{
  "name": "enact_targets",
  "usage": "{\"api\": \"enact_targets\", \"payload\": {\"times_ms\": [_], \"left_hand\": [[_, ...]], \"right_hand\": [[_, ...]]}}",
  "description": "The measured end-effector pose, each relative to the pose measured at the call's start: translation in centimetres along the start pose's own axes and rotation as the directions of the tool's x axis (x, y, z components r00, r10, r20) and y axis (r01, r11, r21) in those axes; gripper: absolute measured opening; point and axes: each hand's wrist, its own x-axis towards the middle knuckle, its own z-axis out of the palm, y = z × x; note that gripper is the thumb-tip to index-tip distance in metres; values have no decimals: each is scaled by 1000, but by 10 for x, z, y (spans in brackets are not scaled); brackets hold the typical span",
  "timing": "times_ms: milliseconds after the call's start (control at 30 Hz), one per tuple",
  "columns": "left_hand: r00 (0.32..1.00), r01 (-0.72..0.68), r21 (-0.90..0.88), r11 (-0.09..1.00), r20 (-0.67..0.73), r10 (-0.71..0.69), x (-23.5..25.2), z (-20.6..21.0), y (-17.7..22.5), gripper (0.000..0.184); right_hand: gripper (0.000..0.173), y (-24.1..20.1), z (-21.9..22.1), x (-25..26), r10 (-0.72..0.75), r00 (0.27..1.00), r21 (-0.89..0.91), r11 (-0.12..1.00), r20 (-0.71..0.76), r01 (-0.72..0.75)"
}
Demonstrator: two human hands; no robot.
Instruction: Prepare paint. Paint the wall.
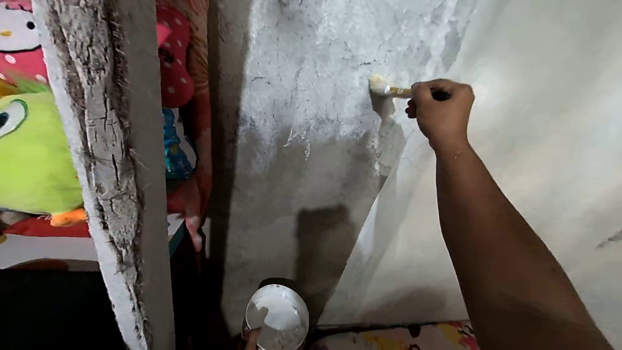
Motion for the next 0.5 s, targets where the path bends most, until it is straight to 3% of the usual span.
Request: {"api": "enact_targets", "payload": {"times_ms": [233,400,500], "left_hand": [[1000,-29,-42,999,-3,29,-6,4,3,32],[1000,14,15,1000,-11,-13,-12,1,1,40],[1000,-20,-18,1000,-8,20,-9,0,-1,38]], "right_hand": [[37,24,-11,-48,174,975,-120,980,141,-158],[34,17,-25,-27,71,997,118,991,-36,-66],[36,34,-6,-36,84,996,137,987,-7,-82]]}}
